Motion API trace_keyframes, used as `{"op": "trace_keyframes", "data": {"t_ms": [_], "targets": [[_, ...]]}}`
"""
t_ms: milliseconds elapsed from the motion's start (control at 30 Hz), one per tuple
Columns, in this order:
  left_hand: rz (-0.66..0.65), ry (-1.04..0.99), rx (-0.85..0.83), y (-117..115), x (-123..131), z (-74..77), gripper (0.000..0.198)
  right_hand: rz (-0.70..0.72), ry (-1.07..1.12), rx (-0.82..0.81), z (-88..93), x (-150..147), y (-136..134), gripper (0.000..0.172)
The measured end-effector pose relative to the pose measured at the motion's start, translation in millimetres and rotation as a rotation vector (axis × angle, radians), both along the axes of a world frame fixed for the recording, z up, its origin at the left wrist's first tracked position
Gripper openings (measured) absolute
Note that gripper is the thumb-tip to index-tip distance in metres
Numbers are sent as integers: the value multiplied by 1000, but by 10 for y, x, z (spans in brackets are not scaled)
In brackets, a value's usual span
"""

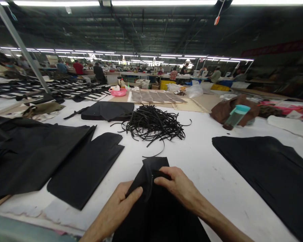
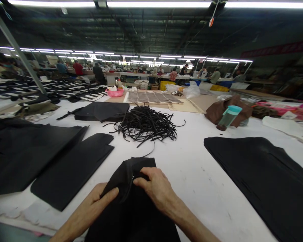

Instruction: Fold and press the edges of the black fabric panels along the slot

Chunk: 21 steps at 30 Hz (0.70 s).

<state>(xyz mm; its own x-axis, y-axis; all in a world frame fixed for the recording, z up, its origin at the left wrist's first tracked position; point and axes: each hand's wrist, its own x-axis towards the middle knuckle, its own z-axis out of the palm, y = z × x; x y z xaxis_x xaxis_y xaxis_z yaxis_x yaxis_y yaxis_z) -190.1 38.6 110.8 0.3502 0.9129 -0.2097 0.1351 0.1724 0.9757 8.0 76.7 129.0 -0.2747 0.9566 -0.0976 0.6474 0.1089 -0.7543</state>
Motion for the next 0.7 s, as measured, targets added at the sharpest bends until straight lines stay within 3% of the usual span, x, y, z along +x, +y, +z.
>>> {"op": "trace_keyframes", "data": {"t_ms": [133, 233, 433, 700], "targets": [[177, -64, -8, 75, -21, -60, 21, -91, -102, 140, -72, -89, -40, 31], [322, -126, 36, 147, 5, -63, 32, -122, -188, 201, -114, -146, -108, 33], [454, -62, 90, 194, 99, -9, 37, -135, -210, 264, -153, -203, -179, 38], [613, -91, 111, 203, 67, -217, 44, -245, -204, 342, -176, -31, -166, 46]]}}
